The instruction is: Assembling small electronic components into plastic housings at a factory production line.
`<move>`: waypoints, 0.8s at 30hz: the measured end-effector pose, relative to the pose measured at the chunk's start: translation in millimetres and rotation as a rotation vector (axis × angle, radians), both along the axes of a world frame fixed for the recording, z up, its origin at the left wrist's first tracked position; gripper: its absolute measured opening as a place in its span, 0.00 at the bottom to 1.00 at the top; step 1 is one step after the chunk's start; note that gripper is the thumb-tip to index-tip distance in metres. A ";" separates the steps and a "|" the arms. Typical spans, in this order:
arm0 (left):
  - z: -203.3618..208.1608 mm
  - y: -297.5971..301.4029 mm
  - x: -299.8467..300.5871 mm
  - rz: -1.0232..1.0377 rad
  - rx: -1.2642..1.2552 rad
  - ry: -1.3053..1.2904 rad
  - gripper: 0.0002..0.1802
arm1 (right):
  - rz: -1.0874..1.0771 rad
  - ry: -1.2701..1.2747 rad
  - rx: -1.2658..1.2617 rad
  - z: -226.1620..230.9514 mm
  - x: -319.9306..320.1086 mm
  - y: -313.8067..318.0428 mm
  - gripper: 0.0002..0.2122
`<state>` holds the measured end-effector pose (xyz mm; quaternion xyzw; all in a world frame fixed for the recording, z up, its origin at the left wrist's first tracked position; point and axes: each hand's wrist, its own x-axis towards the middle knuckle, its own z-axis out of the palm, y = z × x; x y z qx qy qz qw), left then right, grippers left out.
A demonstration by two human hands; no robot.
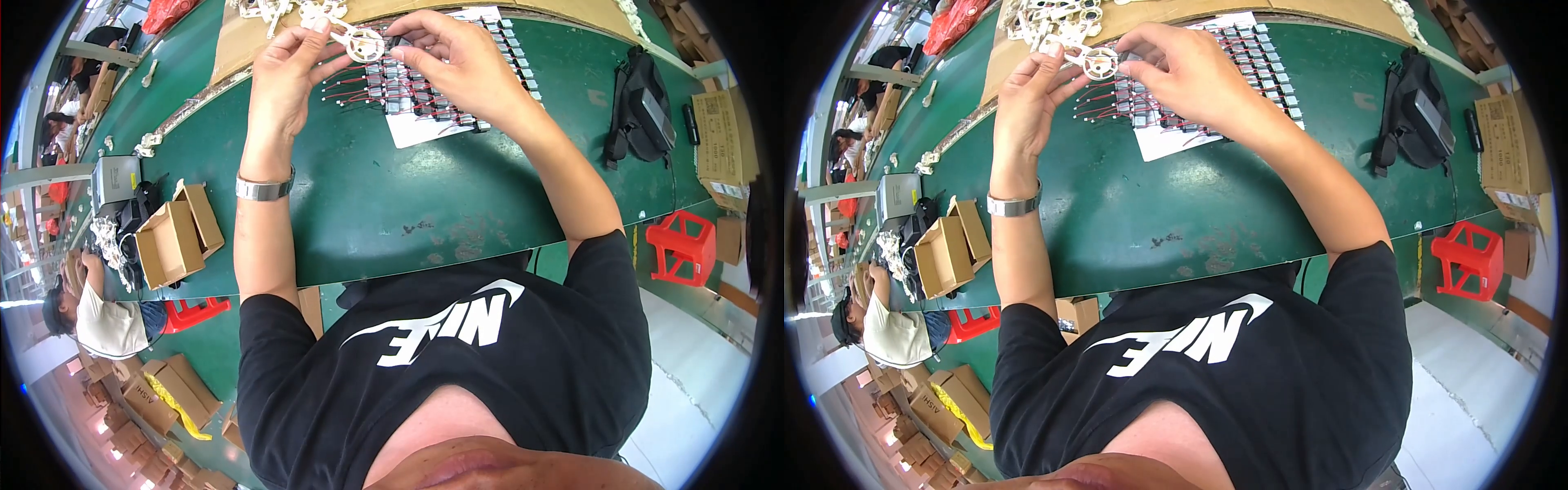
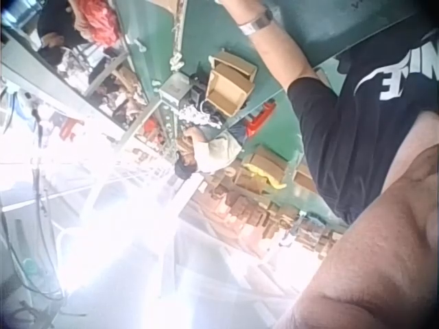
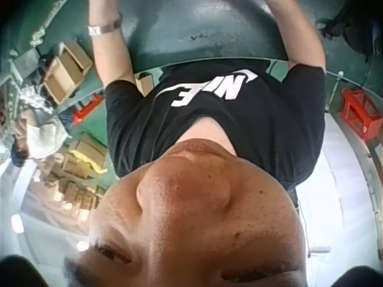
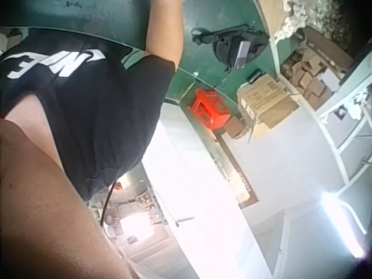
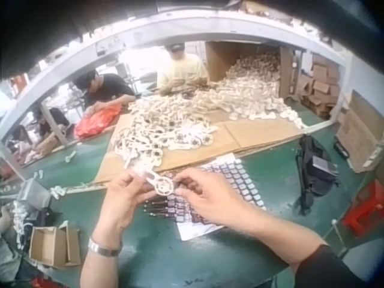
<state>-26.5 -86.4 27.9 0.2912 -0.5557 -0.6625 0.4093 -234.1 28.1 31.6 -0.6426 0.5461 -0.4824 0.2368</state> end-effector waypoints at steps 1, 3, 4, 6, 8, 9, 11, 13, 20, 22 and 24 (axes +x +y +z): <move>-0.8 2.6 -2.3 -0.011 -0.024 0.019 0.11 | -0.038 -0.037 -0.018 1.7 3.2 0.8 0.11; -1.7 11.9 -6.5 -0.010 -0.030 0.033 0.11 | -0.078 -0.073 -0.034 0.1 4.2 0.5 0.10; -1.6 16.3 -9.0 -0.009 -0.038 0.047 0.10 | -0.093 0.064 -0.156 -4.7 2.9 -1.4 0.10; -2.3 23.3 -15.1 -0.018 -0.044 0.048 0.09 | -0.127 0.290 -0.404 -13.5 0.8 -6.3 0.10; -3.0 30.2 -21.1 0.048 -0.050 0.074 0.09 | -0.150 0.321 -0.418 -16.4 2.0 -6.4 0.11; -2.9 32.1 -22.4 0.047 -0.050 0.075 0.09 | -0.172 0.351 -0.431 -16.8 2.1 -6.3 0.12; -2.3 35.0 -24.3 0.080 -0.087 0.079 0.08 | -0.213 0.453 -0.487 -17.0 0.2 -5.8 0.11; -2.2 36.9 -23.8 0.095 -0.105 0.042 0.09 | -0.250 0.553 -0.541 -13.4 2.5 -2.1 0.11; -9.2 40.2 -28.3 0.179 -0.165 -0.009 0.08 | -0.293 0.720 -0.442 -12.5 4.6 0.5 0.07; -10.1 39.8 -27.4 0.172 -0.158 -0.027 0.08 | -0.277 0.747 -0.407 -11.1 3.5 1.3 0.08; -11.5 40.3 -27.8 0.166 -0.151 -0.044 0.07 | -0.222 0.726 -0.417 -6.5 2.8 2.3 0.08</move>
